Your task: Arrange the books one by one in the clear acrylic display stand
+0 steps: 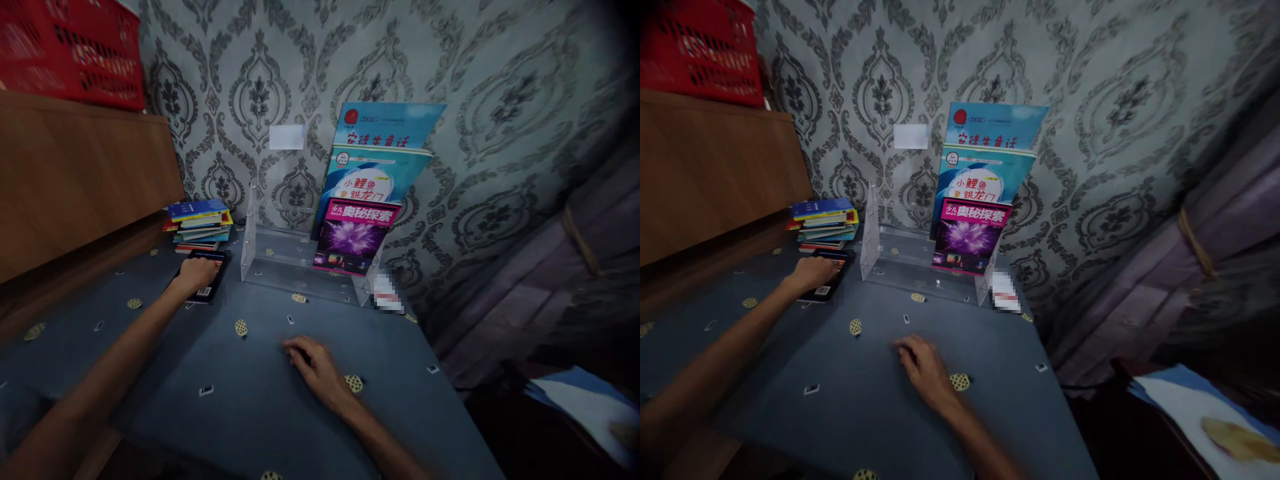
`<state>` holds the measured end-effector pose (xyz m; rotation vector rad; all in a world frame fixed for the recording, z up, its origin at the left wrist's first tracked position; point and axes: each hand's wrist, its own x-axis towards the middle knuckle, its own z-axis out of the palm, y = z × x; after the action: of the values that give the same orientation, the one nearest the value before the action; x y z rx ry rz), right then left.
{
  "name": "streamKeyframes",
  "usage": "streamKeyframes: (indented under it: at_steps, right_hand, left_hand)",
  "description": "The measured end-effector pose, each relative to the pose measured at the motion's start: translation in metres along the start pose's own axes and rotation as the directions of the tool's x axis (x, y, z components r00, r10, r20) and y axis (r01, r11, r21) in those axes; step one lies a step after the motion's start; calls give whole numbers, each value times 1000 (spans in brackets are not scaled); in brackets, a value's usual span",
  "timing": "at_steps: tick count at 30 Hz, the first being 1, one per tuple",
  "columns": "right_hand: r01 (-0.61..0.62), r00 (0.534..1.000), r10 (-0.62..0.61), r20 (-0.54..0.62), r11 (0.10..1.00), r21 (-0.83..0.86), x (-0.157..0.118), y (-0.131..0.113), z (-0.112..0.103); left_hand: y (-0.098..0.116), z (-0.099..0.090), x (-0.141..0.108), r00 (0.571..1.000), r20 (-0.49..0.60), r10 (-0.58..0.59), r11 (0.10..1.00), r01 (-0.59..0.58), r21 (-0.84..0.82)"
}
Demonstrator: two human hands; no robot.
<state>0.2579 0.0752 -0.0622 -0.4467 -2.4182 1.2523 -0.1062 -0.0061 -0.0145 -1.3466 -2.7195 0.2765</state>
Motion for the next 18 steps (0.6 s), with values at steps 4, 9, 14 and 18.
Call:
streamKeyframes:
  at_steps: [4,9,14,18]
  right_hand:
    - [16,1000,-16,-3,1000,-21,-1,-1,-1]
    - [34,999,-34,-9,999,-33,0,-1,-1]
    - [32,999,-33,-10,999,-31,1,2,0]
    - [42,999,-43,-9,998,-46,0,2,0]
  left_hand:
    - [-26,10,25,999,-51,-2,999,0,-48]
    - [-50,25,45,995,-39,88,991,-91,-97]
    - [-58,29,50,996,-1,85,991,-84,-99]
    - [-55,33,38,998,13,64,995,-63,-82]
